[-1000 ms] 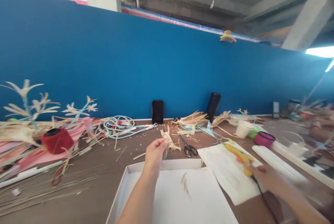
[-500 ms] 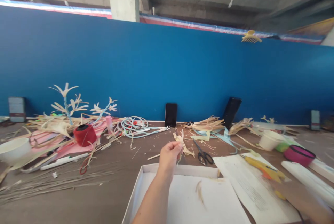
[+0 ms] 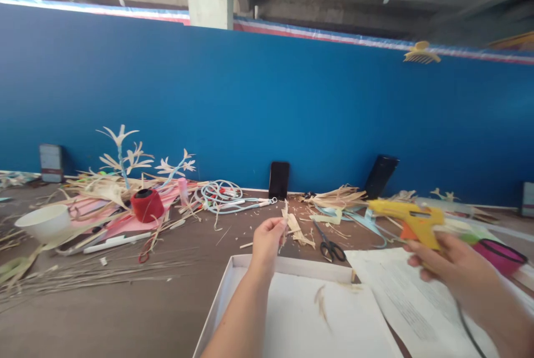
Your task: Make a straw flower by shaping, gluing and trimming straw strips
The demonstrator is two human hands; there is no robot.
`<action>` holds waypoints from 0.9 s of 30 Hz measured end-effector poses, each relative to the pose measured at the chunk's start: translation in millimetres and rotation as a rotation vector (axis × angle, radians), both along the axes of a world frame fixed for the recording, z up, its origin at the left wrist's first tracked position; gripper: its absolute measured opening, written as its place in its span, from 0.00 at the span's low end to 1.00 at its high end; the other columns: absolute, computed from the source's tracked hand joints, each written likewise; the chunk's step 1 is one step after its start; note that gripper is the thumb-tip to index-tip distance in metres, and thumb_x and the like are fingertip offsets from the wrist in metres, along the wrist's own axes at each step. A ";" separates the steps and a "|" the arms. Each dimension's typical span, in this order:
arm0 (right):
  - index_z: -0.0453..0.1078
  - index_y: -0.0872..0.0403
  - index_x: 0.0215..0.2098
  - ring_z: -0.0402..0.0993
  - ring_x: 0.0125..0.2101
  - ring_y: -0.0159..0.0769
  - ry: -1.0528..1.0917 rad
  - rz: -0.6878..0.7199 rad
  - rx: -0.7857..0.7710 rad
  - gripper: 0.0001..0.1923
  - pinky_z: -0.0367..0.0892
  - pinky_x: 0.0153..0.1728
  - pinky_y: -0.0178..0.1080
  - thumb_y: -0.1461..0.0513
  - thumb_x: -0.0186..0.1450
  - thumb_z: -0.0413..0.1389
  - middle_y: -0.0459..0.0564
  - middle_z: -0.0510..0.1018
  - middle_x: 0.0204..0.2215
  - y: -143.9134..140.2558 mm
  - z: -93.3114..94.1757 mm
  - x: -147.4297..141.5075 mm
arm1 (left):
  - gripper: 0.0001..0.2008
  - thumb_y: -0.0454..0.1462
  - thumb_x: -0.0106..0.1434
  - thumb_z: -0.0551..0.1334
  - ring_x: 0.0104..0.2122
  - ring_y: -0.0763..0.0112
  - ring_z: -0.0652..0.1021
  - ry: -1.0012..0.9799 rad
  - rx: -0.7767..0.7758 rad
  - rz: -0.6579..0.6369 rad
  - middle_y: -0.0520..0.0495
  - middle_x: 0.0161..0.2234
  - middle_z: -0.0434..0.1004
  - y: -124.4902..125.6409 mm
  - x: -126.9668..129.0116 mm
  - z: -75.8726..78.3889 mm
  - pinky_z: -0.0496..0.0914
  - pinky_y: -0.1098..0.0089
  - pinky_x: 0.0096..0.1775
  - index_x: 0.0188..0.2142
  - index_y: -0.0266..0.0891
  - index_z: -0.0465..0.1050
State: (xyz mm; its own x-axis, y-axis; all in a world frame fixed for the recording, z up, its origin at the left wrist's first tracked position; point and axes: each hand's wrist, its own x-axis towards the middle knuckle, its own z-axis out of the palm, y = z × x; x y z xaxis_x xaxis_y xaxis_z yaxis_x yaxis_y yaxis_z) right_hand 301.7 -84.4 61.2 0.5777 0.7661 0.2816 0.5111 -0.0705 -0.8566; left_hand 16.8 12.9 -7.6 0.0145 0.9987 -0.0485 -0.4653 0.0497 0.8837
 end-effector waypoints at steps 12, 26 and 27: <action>0.71 0.54 0.32 0.64 0.17 0.33 0.065 0.299 0.055 0.17 0.60 0.20 0.36 0.51 0.51 0.60 0.43 0.70 0.15 68.4 20.0 -124.4 | 0.20 0.47 0.43 0.69 0.19 0.82 0.64 -0.043 0.021 0.116 0.53 0.21 0.68 17.4 -14.8 -9.7 0.60 0.76 0.24 0.30 0.34 0.73; 0.71 0.56 0.38 0.58 0.20 0.30 0.496 0.371 0.101 0.19 0.54 0.22 0.33 0.50 0.56 0.57 0.41 0.63 0.16 91.2 -52.4 -131.9 | 0.16 0.45 0.47 0.65 0.15 0.84 0.57 0.047 0.009 0.202 0.54 0.18 0.65 55.0 22.5 -10.0 0.49 0.77 0.20 0.28 0.33 0.72; 0.71 0.56 0.37 0.58 0.21 0.30 0.492 0.391 0.099 0.18 0.54 0.22 0.33 0.50 0.56 0.57 0.41 0.64 0.16 91.8 -55.4 -129.5 | 0.16 0.45 0.47 0.65 0.16 0.84 0.58 0.057 0.027 0.194 0.54 0.18 0.65 58.4 23.9 -11.8 0.50 0.77 0.20 0.28 0.33 0.72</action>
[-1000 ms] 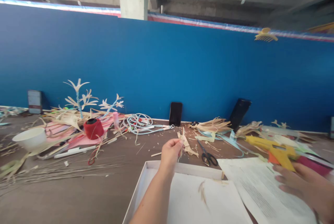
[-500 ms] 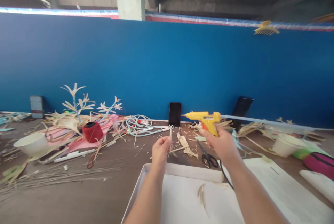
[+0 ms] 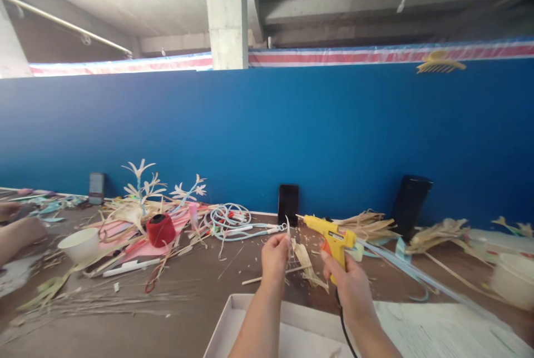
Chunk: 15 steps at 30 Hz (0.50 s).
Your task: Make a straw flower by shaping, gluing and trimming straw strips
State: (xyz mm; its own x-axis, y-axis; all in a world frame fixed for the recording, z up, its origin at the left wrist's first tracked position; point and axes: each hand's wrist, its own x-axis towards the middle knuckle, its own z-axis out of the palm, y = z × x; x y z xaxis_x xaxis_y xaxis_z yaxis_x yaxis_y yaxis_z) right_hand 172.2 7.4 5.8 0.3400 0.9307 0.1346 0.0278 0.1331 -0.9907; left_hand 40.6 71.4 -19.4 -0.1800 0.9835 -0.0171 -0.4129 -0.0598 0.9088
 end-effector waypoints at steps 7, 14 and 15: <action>0.66 0.54 0.20 0.60 0.23 0.31 0.130 0.183 0.017 0.14 0.58 0.26 0.34 0.54 0.55 0.59 0.43 0.65 0.18 -6.7 0.5 -0.2 | 0.18 0.46 0.45 0.67 0.16 0.84 0.58 0.000 0.022 -0.032 0.53 0.19 0.66 8.2 -13.8 -13.5 0.51 0.77 0.20 0.28 0.33 0.73; 0.70 0.52 0.35 0.61 0.24 0.30 0.298 0.216 -0.016 0.13 0.61 0.33 0.35 0.58 0.53 0.62 0.40 0.65 0.18 -9.6 4.8 -3.5 | 0.16 0.44 0.46 0.68 0.18 0.84 0.62 -0.066 0.029 -0.093 0.53 0.22 0.68 4.0 -15.9 -13.3 0.54 0.76 0.23 0.29 0.34 0.74; 0.70 0.52 0.37 0.61 0.24 0.30 0.255 0.210 -0.007 0.14 0.61 0.34 0.35 0.57 0.54 0.62 0.40 0.65 0.18 -9.5 4.7 -2.7 | 0.15 0.44 0.46 0.68 0.18 0.84 0.62 -0.076 0.019 -0.096 0.53 0.22 0.68 4.0 -15.7 -13.5 0.55 0.76 0.23 0.30 0.34 0.74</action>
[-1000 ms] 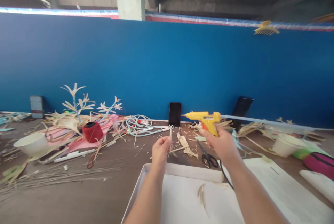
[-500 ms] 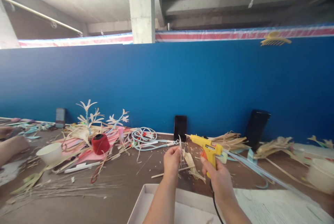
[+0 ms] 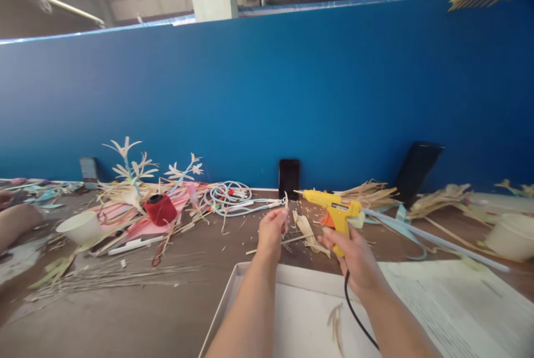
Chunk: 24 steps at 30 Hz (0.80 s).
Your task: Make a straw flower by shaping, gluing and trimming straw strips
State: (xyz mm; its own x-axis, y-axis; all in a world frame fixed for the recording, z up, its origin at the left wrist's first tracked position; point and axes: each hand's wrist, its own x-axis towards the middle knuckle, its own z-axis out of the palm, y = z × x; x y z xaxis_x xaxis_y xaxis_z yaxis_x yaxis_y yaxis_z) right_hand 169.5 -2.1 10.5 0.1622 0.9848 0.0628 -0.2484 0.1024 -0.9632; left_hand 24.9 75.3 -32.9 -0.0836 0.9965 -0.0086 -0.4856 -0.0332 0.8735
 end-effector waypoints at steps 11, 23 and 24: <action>0.72 0.54 0.36 0.56 0.16 0.27 0.067 0.109 -0.046 0.14 0.66 0.34 0.40 0.55 0.56 0.60 0.38 0.60 0.11 -4.1 5.3 -1.3 | 0.16 0.43 0.46 0.68 0.18 0.84 0.61 -0.050 -0.024 -0.018 0.53 0.21 0.67 -1.5 0.4 1.6 0.54 0.77 0.23 0.31 0.34 0.74; 0.67 0.54 0.30 0.57 0.13 0.27 -0.150 0.044 -0.130 0.13 0.63 0.23 0.37 0.57 0.50 0.62 0.36 0.59 0.10 0.2 1.3 -4.7 | 0.15 0.43 0.46 0.68 0.18 0.83 0.63 -0.015 -0.022 -0.018 0.53 0.20 0.68 -5.2 1.3 5.3 0.57 0.76 0.24 0.30 0.33 0.75; 0.67 0.54 0.30 0.57 0.13 0.27 -0.176 0.028 -0.148 0.13 0.64 0.23 0.37 0.58 0.49 0.62 0.36 0.60 0.10 1.5 0.7 -4.6 | 0.16 0.43 0.46 0.68 0.18 0.83 0.63 -0.005 -0.019 -0.016 0.52 0.20 0.68 -5.9 1.5 6.0 0.57 0.76 0.24 0.30 0.33 0.75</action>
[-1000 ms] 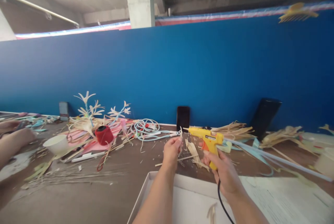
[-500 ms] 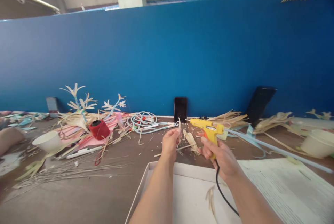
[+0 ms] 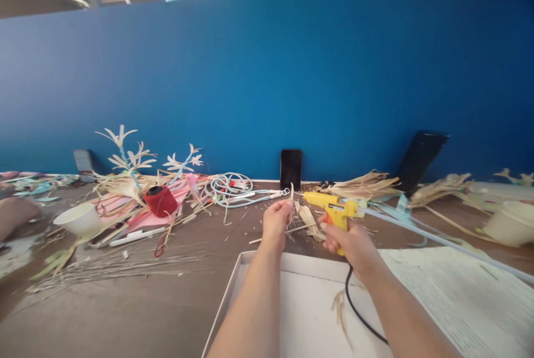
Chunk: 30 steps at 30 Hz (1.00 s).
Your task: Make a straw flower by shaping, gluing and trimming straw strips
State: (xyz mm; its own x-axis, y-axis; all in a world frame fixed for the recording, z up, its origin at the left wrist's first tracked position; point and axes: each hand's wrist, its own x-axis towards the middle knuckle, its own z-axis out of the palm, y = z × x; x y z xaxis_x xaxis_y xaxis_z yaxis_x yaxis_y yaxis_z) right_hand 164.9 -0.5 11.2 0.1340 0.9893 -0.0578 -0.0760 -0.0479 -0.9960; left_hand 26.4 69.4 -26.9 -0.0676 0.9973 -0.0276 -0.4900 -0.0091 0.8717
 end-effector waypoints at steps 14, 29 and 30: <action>0.69 0.56 0.29 0.60 0.12 0.28 -0.166 -0.050 0.007 0.14 0.62 0.18 0.35 0.55 0.50 0.62 0.39 0.64 0.10 -0.8 3.1 -1.5 | 0.15 0.43 0.47 0.67 0.19 0.81 0.63 0.047 0.045 0.029 0.51 0.21 0.69 -4.4 1.7 6.4 0.57 0.76 0.24 0.30 0.32 0.76; 0.69 0.56 0.30 0.60 0.12 0.28 -0.210 -0.050 -0.005 0.15 0.62 0.18 0.35 0.54 0.50 0.62 0.39 0.64 0.10 1.8 -1.2 0.2 | 0.15 0.43 0.48 0.66 0.21 0.78 0.65 0.071 0.036 0.032 0.50 0.21 0.70 -1.7 0.8 2.8 0.58 0.76 0.25 0.30 0.33 0.77; 0.69 0.56 0.30 0.60 0.12 0.28 -0.217 -0.049 -0.004 0.15 0.62 0.18 0.35 0.54 0.51 0.62 0.39 0.64 0.10 1.7 -0.8 0.1 | 0.15 0.43 0.47 0.66 0.21 0.79 0.65 0.069 0.038 0.031 0.50 0.21 0.70 -1.6 0.7 2.6 0.58 0.76 0.25 0.31 0.33 0.77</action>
